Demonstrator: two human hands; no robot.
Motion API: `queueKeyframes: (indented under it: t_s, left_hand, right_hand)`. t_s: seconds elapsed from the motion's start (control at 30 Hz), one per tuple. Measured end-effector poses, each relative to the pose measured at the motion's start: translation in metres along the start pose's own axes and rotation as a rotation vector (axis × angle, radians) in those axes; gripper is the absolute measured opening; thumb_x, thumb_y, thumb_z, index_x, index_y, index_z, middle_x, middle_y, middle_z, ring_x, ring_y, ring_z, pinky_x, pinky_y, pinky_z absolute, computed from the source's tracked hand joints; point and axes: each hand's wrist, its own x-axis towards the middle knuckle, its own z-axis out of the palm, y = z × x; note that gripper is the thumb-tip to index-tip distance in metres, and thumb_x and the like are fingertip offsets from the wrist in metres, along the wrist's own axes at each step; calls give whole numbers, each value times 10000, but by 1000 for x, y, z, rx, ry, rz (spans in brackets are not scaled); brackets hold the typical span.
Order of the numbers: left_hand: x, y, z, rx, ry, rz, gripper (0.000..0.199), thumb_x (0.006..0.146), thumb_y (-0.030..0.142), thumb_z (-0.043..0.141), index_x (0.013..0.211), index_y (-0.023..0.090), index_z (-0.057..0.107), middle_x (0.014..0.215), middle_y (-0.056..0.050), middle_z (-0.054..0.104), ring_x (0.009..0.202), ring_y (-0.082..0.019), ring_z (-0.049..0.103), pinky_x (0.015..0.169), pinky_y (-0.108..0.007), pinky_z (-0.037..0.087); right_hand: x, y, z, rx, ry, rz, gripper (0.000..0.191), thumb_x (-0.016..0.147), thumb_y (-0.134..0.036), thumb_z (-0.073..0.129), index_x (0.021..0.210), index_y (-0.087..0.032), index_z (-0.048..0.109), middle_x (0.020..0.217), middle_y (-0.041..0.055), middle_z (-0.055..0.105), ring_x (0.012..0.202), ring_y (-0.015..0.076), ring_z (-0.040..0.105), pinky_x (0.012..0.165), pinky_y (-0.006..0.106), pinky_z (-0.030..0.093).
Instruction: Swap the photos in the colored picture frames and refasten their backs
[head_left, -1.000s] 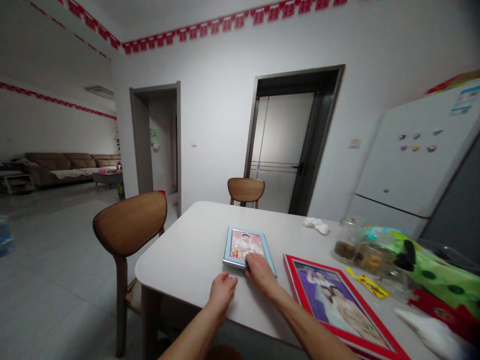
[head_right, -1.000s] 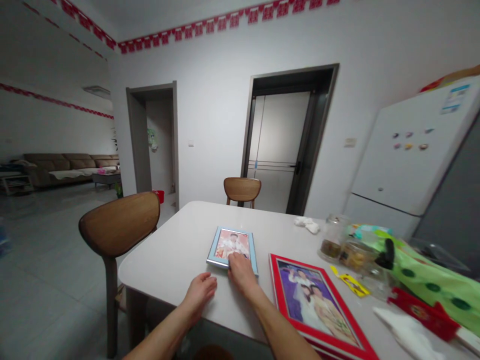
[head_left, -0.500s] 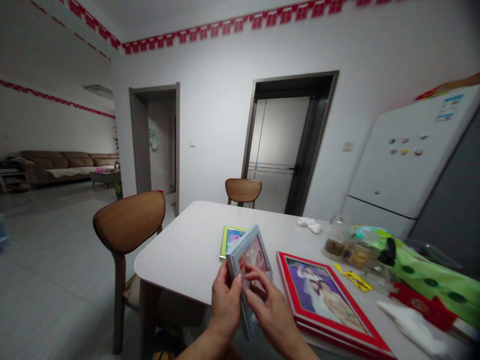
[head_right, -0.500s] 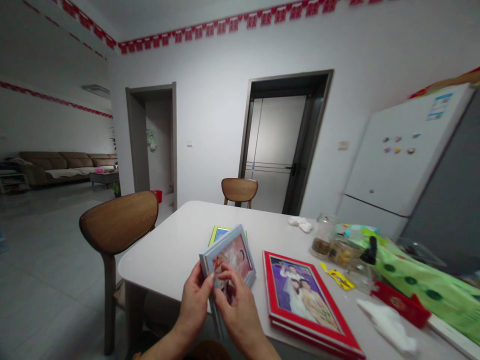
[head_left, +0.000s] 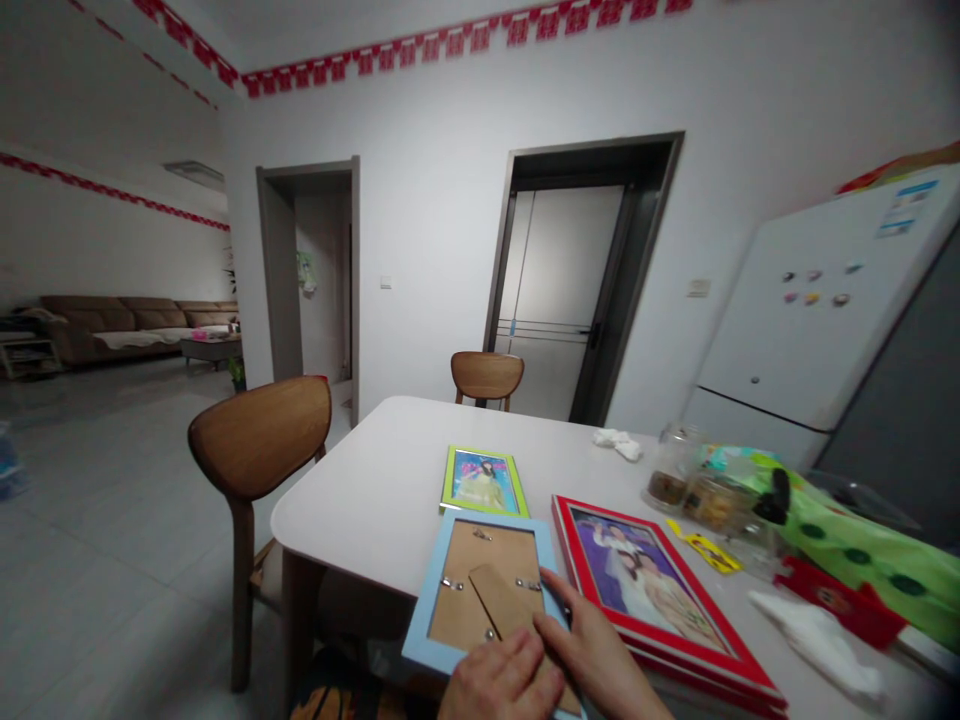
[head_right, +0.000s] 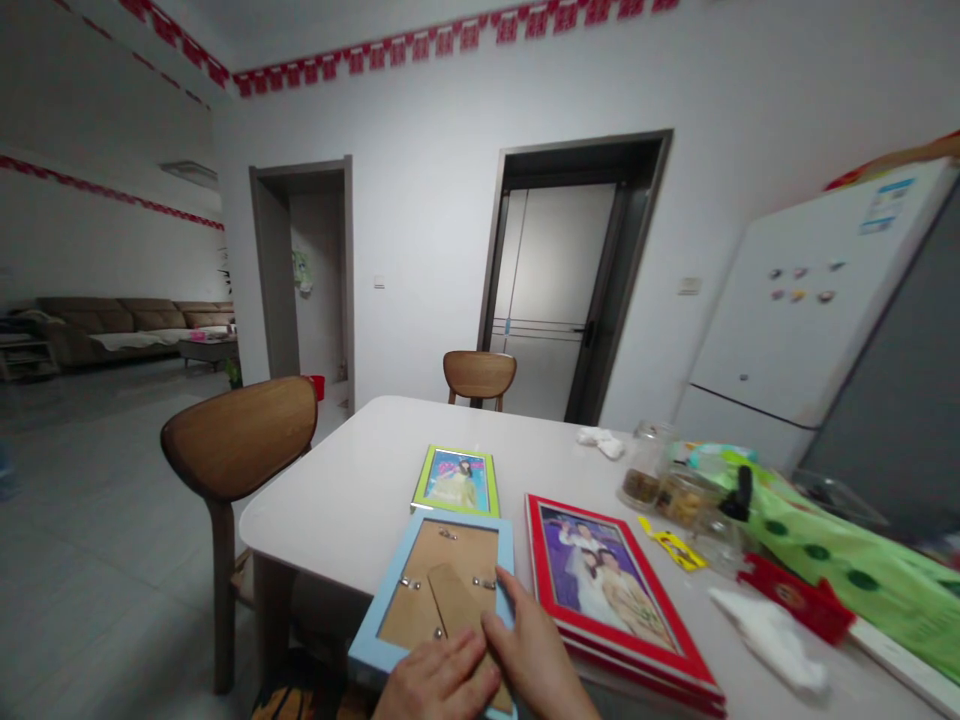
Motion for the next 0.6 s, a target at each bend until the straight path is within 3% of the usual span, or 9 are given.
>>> queueKeyframes:
  t_s: [0.17, 0.37, 0.5, 0.6]
  left_hand:
    - [-4, -5, 13, 49, 96, 57, 377, 843, 168, 393, 1201, 280, 427, 1114, -101, 550, 1053, -255, 477, 891, -385, 390]
    - [-3, -3, 26, 74, 89, 57, 333, 837, 163, 403, 1145, 253, 494, 1073, -104, 581, 1018, -257, 512, 855, -360, 425]
    - [-3, -2, 12, 21, -35, -12, 341, 812, 137, 429, 1131, 236, 499, 1108, -101, 564, 1048, -252, 494, 882, -383, 396]
    - [-10, -10, -12, 34, -112, -183, 479, 680, 156, 587, 1143, 200, 473, 1187, -127, 497, 1109, -285, 429, 945, -464, 294]
  right_hand:
    - [10, 9, 10, -314, 20, -117, 378, 643, -200, 444, 987, -147, 592, 1022, 113, 610, 999, 216, 531, 904, 322, 357]
    - [19, 15, 18, -607, -7, -251, 339, 655, -82, 388, 904, -137, 611, 948, 132, 601, 874, 196, 568, 791, 261, 401]
    - [29, 13, 20, -717, -11, -270, 278, 650, -66, 387, 796, -133, 614, 901, 128, 587, 828, 187, 559, 741, 249, 396]
    - [34, 10, 19, -752, -30, -263, 232, 662, -72, 388, 667, -143, 608, 830, 108, 589, 766, 166, 554, 690, 224, 385]
